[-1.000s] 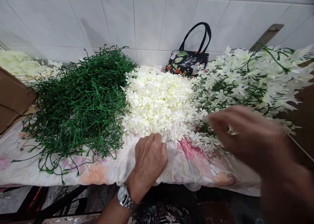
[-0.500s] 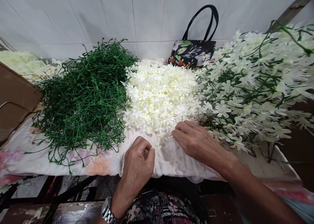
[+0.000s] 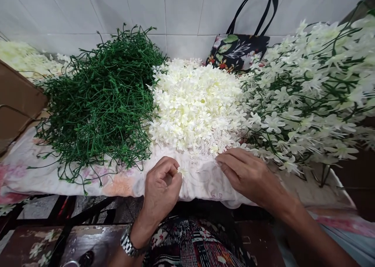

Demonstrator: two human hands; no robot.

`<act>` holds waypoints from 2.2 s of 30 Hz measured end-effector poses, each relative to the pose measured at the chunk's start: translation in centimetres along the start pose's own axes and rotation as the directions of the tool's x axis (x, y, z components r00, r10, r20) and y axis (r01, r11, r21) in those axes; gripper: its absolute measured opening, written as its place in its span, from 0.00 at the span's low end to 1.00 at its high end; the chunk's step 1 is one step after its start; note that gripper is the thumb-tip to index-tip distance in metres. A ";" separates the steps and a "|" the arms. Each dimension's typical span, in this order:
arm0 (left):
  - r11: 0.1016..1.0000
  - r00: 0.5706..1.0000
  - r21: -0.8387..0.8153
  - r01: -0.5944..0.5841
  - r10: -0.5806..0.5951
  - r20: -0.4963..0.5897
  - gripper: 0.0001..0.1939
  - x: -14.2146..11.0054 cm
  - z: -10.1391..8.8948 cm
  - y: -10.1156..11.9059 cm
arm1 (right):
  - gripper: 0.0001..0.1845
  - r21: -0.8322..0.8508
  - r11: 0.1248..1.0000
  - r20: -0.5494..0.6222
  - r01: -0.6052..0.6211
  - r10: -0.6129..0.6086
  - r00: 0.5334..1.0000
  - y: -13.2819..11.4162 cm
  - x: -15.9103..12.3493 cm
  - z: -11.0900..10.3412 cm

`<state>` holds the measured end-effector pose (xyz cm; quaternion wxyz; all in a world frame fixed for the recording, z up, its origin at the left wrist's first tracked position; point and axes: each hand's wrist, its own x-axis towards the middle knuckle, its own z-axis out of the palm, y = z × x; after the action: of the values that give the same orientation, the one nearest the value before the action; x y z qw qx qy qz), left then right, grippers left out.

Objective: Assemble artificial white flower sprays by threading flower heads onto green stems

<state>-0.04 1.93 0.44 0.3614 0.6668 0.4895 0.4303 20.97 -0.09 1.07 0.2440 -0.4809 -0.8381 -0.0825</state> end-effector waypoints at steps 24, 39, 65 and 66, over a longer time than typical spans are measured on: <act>0.931 0.948 0.195 -0.308 0.317 -0.015 0.09 -1.9 0.6 0.3 | 0.09 0.389 0.898 -0.086 -0.206 0.258 0.962 -5.9 1.7 1.8; 0.975 0.997 -0.221 -0.013 0.028 0.065 0.05 -2.5 0.3 -0.2 | 0.07 0.483 0.846 -0.093 -0.228 0.308 0.947 -6.5 0.3 2.3; 0.865 0.884 0.324 -0.383 0.445 -0.142 0.14 -2.0 -2.8 0.2 | 0.06 0.310 0.948 -0.203 -0.070 0.138 0.969 -4.5 0.7 3.0; 0.791 0.825 0.456 -0.409 0.534 -0.185 0.16 -1.7 -3.9 0.1 | 0.07 0.301 0.951 -0.203 -0.073 0.139 0.969 -4.3 0.7 3.2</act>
<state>-3.93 0.47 1.58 0.0185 0.7530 0.4313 0.4966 16.03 -0.63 -0.93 0.4080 -0.4723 -0.7813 0.0018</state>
